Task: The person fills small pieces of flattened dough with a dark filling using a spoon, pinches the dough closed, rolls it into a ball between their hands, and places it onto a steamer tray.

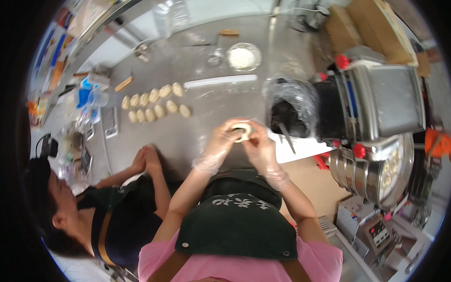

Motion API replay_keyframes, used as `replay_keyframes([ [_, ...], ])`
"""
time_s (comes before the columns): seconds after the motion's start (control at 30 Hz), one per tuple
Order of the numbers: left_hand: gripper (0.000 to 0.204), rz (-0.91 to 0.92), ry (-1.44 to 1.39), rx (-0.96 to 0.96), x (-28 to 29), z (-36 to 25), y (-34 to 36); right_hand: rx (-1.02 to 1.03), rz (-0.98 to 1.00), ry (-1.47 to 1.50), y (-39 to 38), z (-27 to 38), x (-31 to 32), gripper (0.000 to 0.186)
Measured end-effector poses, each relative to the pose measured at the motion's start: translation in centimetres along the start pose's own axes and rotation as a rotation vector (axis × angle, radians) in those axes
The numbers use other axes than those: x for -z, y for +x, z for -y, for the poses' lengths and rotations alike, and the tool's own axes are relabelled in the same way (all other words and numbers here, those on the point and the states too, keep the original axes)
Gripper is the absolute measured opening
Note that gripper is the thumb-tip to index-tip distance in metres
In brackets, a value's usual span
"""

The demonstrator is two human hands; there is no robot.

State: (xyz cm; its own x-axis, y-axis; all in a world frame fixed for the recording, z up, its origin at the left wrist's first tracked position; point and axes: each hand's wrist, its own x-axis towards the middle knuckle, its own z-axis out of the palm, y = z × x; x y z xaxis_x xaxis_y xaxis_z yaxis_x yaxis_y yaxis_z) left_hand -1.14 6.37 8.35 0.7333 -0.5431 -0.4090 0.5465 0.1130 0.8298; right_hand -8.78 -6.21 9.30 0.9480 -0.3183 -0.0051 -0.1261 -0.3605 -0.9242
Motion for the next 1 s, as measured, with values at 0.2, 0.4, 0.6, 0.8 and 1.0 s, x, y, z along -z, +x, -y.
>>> replay_keyframes([
  [0.2,0.047,0.102,-0.094,-0.042,-1.0,-0.3,0.8,-0.018,-0.141,0.165,-0.7,-1.5,0.9,0.018],
  [0.4,0.040,-0.125,-0.555,-0.065,-1.5,0.3,-1.0,0.232,-0.181,0.005,-0.1,-1.7,-1.8,0.014],
  [0.6,0.037,-0.154,-0.384,-0.044,-0.8,-0.1,-1.0,0.322,-0.187,-0.183,-0.1,-1.0,-2.1,0.025],
  [0.8,0.038,-0.141,-0.363,-0.059,-1.1,-0.7,-1.2,0.355,-0.146,-0.143,0.3,-1.8,-1.4,0.026],
  [1.0,0.043,0.123,-0.029,-0.060,1.3,-0.8,-0.3,0.057,0.038,0.036,0.6,0.7,0.3,0.025],
])
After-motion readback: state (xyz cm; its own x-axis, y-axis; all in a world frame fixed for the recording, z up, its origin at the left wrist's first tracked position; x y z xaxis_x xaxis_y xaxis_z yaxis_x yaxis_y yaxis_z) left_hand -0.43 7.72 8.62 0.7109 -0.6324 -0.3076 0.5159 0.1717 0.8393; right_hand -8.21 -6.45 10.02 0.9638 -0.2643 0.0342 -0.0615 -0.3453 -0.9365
